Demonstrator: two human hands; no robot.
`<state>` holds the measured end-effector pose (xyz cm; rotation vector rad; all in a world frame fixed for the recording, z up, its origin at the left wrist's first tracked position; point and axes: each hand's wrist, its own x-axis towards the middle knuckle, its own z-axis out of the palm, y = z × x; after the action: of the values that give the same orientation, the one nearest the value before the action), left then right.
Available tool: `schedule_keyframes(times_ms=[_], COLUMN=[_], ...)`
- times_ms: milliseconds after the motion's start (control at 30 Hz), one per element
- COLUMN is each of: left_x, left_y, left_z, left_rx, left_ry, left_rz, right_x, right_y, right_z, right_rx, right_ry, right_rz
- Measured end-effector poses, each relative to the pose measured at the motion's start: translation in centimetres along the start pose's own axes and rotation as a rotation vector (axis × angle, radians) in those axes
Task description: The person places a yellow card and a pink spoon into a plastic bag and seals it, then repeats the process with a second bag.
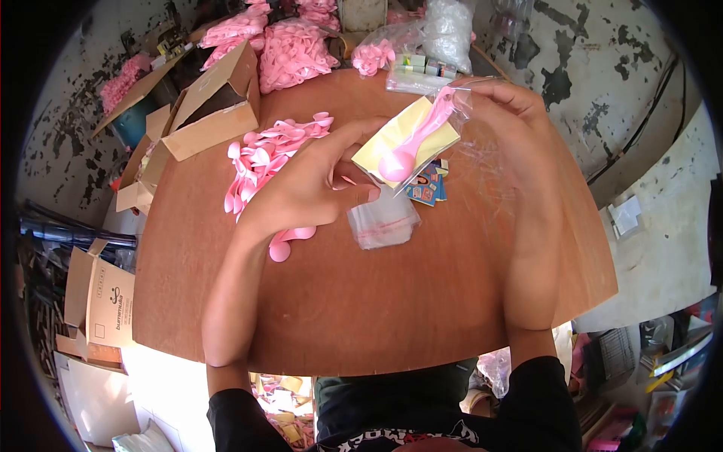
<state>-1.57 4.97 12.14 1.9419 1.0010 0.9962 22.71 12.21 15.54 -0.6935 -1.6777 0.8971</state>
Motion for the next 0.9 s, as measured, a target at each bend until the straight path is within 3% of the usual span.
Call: schedule_keyframes(times_ms=[100, 200, 400, 600, 733, 800, 900], left_x=[0.0, 0.5, 0.6, 0.6, 0.5, 0.4, 0.9], left_y=[0.3, -0.3, -0.8, -1.4, -1.8, -1.2, -0.4], left_z=[-0.3, -0.1, -0.3, -0.7, -0.4, 0.8, 1.1], left_rx=[0.012, -0.087, -0.071, -0.081, 0.032, -0.167, -0.325], left_ry=[-0.036, -0.032, -0.058, -0.057, -0.106, 0.03, 0.055], left_rz=[-0.152, -0.012, -0.063, -0.133, -0.022, 0.035, -0.025], right_x=[0.1, 0.1, 0.3, 0.5, 0.2, -0.2, -0.7], right_y=[0.1, 0.0, -0.1, -0.3, -0.7, -1.2, -1.6], right_z=[-0.4, -0.3, -1.4, -2.9, -2.4, -1.4, -0.3], right_rx=[0.032, 0.095, 0.064, 0.069, 0.104, 0.096, 0.093], right_ry=[-0.056, -0.036, -0.021, 0.169, 0.135, 0.114, 0.105], right_rz=[0.004, -0.021, -0.024, -0.035, -0.062, -0.066, -0.06])
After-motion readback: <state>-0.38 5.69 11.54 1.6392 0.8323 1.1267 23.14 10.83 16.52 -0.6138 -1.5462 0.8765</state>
